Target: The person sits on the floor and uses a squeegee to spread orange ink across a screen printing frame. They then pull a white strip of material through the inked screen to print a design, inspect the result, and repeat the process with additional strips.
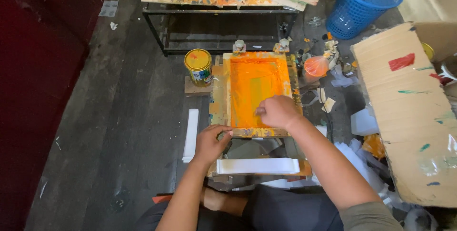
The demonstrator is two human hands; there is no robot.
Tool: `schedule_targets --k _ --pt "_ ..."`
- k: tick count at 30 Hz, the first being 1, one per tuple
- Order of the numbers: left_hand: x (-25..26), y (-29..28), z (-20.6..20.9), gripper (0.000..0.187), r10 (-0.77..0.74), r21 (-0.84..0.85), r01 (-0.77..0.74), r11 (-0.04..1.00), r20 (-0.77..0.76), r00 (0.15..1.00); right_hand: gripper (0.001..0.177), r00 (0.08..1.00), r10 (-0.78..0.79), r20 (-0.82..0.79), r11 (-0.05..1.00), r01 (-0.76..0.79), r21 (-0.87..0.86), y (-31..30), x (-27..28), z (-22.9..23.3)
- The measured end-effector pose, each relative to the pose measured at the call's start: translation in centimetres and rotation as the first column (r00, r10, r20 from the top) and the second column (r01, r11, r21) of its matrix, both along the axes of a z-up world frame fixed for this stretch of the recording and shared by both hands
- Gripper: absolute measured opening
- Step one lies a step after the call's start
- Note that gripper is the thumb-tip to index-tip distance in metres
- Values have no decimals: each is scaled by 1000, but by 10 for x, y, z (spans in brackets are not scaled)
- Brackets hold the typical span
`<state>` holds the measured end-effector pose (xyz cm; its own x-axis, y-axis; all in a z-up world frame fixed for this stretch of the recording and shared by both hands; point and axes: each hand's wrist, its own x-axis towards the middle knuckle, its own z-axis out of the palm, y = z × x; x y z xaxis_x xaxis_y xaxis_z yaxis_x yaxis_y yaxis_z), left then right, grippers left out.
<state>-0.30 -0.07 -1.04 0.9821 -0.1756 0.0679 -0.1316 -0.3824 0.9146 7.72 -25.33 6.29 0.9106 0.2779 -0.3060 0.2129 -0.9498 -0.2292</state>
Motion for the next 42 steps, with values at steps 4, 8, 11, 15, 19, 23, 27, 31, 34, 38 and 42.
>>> schedule_targets --k 4,8,11,15,19,23,27,31,34,38,42 --pt "0 -2 8 19 15 24 -14 1000 -12 1000 31 984 3 179 1000 3 -31 -2 32 -26" --pt "6 -2 4 21 8 74 -9 997 18 1000 24 931 -4 365 994 44 -103 -2 71 -49" --pt "7 -5 11 20 41 55 -42 998 17 999 22 927 11 374 990 43 -137 7 77 -51" --pt "7 -8 11 15 84 35 -86 996 63 994 56 982 32 189 990 -5 -142 16 74 -55" --pt "5 -6 6 16 56 52 -61 997 108 993 63 986 56 156 983 -28 -179 19 46 -38" --pt "3 -4 -1 13 12 34 -19 999 181 983 49 996 56 -74 973 -71 -221 20 7 -27" --pt "-1 -1 -6 14 -10 32 7 999 103 995 55 972 91 -217 987 -116 -110 20 -35 7" --pt "-4 0 1 15 -22 37 19 999 68 997 51 974 81 -213 990 -104 -95 22 -49 21" --pt "-5 0 4 15 -8 32 8 999 17 1000 47 979 94 -179 983 -120 -141 22 -47 11" --pt "0 1 -2 16 -12 41 12 999 0 1000 42 995 74 -71 992 -81 -98 14 -21 -2" --pt "2 -3 11 17 -15 87 16 996 -15 1000 30 986 43 158 985 -16 -172 15 14 8"
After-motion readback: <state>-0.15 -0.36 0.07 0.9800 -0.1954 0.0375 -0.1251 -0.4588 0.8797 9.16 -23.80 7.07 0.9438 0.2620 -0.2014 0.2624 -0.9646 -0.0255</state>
